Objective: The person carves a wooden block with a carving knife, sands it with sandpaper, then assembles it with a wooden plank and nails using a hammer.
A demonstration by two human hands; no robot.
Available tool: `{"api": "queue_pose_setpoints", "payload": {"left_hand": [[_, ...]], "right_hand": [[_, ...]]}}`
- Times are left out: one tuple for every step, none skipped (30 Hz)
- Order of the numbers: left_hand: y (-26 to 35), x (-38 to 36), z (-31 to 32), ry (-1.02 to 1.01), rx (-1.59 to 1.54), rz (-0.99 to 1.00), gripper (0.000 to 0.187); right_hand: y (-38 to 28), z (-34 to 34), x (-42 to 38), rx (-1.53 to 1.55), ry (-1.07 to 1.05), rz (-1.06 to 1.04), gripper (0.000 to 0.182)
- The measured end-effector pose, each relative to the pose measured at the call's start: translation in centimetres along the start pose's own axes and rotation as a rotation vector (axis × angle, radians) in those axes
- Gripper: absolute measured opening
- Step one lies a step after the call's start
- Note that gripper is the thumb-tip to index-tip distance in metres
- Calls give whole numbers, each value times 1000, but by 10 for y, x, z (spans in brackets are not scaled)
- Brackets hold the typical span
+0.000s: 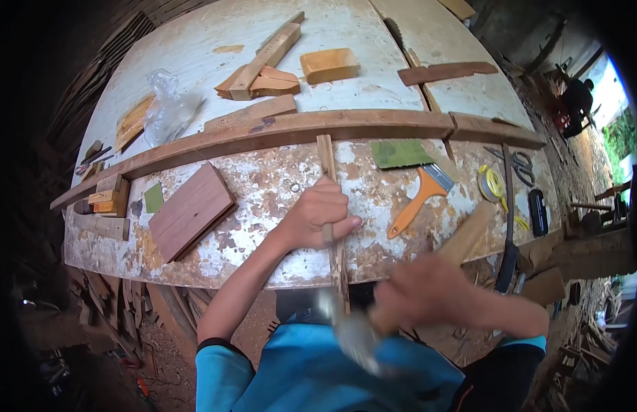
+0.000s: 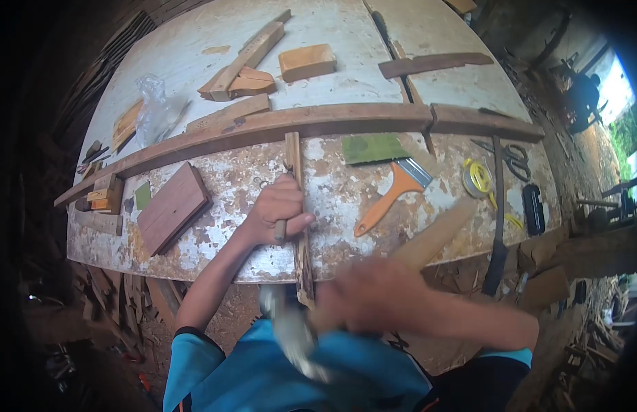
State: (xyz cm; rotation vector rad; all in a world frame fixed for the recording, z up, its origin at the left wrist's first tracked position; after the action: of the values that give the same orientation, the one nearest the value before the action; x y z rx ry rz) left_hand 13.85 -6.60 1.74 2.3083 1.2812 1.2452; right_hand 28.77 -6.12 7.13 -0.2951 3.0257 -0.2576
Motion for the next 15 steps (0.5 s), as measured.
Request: {"api": "queue_pose_setpoints", "payload": {"left_hand": [[1,1,-1,-12,5,-6,39],[-1,-3,-1,-14,-37,-35,39],[-3,-6,-3,-15,-74,-59,39],[-9,-3,-8,-2,-95,-75,39],[-9,-1,-5,-43,-76,-98,38],[-7,0,-4,-52,-68,-101,38],[-6,3,-4,-63,-52,-103,38],[-6,4,-3,-76,-36,-104,37],[-6,3,-2,-73,-40,-109,37],[-5,4,-1,-70,-39,-106,37],[-5,6,-3,-62,-34,-99,37],[-5,7,-3,-62,-36,-102,37],[-4,6,-3,-62,-36,-105,37],[-5,6,-4,-60,-35,-108,37],[-6,6,-4,-56,-27,-105,37]], "right_hand": [[27,6,11,103,-102,141,19],[45,17,13,209,-202,281,20],[49,21,10,253,-172,297,22],[44,12,10,243,-133,234,19],[29,4,4,241,-106,167,17],[13,-3,-2,260,-82,101,15],[1,-13,-7,182,-18,3,19],[1,-19,-7,129,71,-17,20],[-1,-24,-9,82,160,-30,21],[-1,-30,-11,26,252,-40,22],[5,-32,-7,-7,224,-65,20],[7,-29,-6,-21,219,-39,19],[10,-23,-2,-35,213,-13,19],[13,-20,1,-50,208,11,18],[8,-22,0,-68,236,-30,19]]}}
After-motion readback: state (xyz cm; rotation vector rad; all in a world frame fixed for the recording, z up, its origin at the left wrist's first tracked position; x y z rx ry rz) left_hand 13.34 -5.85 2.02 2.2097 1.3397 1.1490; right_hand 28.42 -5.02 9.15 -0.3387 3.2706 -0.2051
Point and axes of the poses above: each hand's wrist, its own x-axis towards the middle knuckle, its own z-axis out of the palm, y = z × x, the point moved 7 cm from there along x, towards the middle knuckle, and after that the axes turned 13 degrees about -y, right-handed, at the moved point
